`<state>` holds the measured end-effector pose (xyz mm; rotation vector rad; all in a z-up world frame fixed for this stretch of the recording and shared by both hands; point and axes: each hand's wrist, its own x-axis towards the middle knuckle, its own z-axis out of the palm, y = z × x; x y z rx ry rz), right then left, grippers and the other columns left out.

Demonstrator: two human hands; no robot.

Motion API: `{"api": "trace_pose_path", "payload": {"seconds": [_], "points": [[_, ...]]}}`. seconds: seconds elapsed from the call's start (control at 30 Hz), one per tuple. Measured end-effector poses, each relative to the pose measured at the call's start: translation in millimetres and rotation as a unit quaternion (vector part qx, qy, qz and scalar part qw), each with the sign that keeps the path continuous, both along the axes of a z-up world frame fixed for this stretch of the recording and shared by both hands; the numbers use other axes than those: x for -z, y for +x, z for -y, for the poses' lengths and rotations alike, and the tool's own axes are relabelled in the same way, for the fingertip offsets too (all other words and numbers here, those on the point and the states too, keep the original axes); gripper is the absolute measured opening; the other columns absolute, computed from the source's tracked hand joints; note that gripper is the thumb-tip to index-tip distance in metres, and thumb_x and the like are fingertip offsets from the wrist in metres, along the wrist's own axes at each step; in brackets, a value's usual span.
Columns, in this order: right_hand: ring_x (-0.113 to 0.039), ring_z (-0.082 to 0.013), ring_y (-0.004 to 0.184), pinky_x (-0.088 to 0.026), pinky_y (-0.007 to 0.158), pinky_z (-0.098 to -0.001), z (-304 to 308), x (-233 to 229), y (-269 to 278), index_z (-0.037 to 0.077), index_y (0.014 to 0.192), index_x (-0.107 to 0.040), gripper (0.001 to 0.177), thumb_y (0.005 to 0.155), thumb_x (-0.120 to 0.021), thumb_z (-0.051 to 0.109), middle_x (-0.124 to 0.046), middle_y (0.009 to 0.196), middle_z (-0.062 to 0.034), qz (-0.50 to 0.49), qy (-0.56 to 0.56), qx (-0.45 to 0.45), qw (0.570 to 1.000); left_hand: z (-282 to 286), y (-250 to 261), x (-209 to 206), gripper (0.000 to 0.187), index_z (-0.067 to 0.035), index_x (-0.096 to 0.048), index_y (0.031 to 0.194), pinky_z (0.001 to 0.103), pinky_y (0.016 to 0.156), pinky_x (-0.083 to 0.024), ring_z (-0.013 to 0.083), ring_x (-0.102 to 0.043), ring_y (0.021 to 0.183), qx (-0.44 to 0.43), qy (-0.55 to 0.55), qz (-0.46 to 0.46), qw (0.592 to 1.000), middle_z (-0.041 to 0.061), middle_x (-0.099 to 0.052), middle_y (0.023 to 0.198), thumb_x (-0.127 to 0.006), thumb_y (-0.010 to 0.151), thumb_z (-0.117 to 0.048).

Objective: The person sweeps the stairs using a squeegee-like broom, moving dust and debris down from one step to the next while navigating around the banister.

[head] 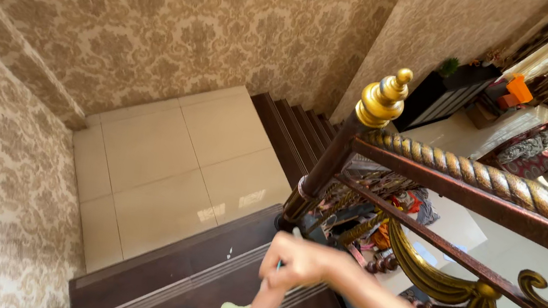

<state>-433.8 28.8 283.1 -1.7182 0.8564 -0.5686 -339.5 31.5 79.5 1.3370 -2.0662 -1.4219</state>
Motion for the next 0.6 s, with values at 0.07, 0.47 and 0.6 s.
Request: {"api": "trace_pose_path", "payload": {"seconds": [0.07, 0.47, 0.6], "points": [[-0.036, -0.0088, 0.055, -0.033, 0.054, -0.0307, -4.1, 19.0, 5.8, 0.0, 0.066, -0.046, 0.032, 0.081, -0.067, 0.02, -0.035, 0.058, -0.0041, 0.066, 0.011, 0.026, 0.997, 4.3, 5.3, 10.4, 0.021, -0.01, -0.076, 0.095, 0.049, 0.086, -0.054, 0.0393, -0.069, 0.096, -0.019, 0.027, -0.001, 0.999, 0.02, -0.075, 0.094, -0.074, 0.082, -0.026], [-0.037, -0.0079, 0.047, -0.031, 0.046, -0.0279, -25.2, -2.1, 25.4, 0.004, 0.056, -0.048, 0.036, 0.088, -0.063, 0.011, -0.042, 0.052, -0.0005, 0.299, -0.051, 0.559, 0.772, 62.7, 21.7, -70.2, 0.029, -0.011, -0.08, 0.087, 0.042, 0.078, -0.056, 0.0303, -0.073, 0.083, 0.172, 0.028, 0.049, 0.983, 0.011, -0.076, 0.083, -0.079, 0.08, -0.038], [-0.037, -0.0076, 0.049, -0.032, 0.049, -0.0273, -17.0, -44.0, 19.6, 0.008, 0.057, -0.039, 0.045, 0.093, -0.066, 0.014, -0.039, 0.054, 0.0016, 0.249, -0.071, 0.563, 0.785, 40.5, 5.3, -73.0, 0.03, -0.006, -0.073, 0.09, 0.04, 0.065, -0.054, 0.0297, -0.067, 0.062, 0.05, -0.011, -0.154, 0.987, 0.015, -0.07, 0.071, -0.075, 0.084, -0.036]]}}
